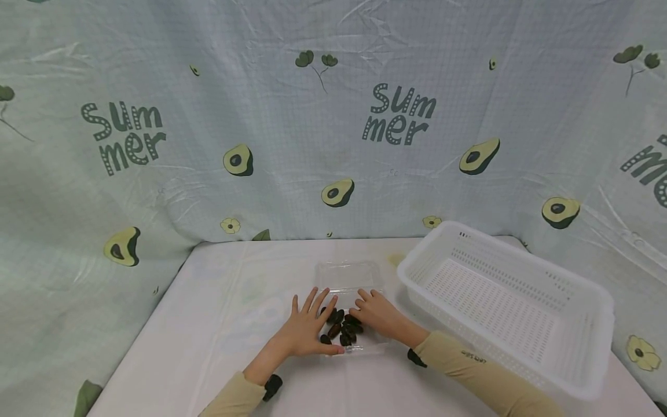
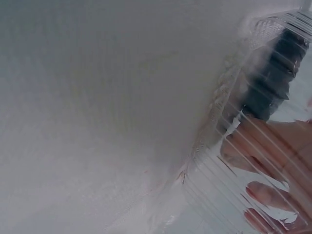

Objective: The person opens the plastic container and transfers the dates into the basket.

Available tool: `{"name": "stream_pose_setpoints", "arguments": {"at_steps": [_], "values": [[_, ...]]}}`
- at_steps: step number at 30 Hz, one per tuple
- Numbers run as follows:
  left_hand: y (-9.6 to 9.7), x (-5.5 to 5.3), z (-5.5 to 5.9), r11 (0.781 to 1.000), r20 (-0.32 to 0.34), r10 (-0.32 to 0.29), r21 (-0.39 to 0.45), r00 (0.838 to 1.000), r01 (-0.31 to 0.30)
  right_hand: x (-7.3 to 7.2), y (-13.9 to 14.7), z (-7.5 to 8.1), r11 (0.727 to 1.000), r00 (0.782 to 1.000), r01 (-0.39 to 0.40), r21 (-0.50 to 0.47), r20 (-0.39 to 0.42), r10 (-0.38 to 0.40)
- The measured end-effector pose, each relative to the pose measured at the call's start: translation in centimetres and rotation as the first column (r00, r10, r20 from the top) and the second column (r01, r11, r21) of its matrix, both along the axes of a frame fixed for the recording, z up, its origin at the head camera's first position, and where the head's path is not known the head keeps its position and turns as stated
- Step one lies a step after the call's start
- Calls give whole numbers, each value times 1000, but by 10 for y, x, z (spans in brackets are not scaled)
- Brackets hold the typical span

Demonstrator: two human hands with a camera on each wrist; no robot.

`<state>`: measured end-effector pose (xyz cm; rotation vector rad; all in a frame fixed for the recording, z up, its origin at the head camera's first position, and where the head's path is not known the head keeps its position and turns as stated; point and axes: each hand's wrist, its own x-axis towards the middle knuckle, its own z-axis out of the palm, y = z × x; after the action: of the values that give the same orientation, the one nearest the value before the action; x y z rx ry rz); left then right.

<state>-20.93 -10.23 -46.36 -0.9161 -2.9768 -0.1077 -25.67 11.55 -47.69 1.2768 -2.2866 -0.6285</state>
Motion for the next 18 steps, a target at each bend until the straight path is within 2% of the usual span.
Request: {"name": "stream_pose_setpoints", "arguments": {"at_steps": [5,9,18], "values": [[0,-1,1,1000,8,-7,10,1000,7,1,1,2,1000,1000,6,-21,14,-6],[0,-1,1,1000,18,-11,10,1000,11,4,3,6,997,1000,-2,-73,6,3],[-1,-1,1,1000,1,-6,-12,1000,6,14,13,17,983,996,-54,-173,-84,40]]}}
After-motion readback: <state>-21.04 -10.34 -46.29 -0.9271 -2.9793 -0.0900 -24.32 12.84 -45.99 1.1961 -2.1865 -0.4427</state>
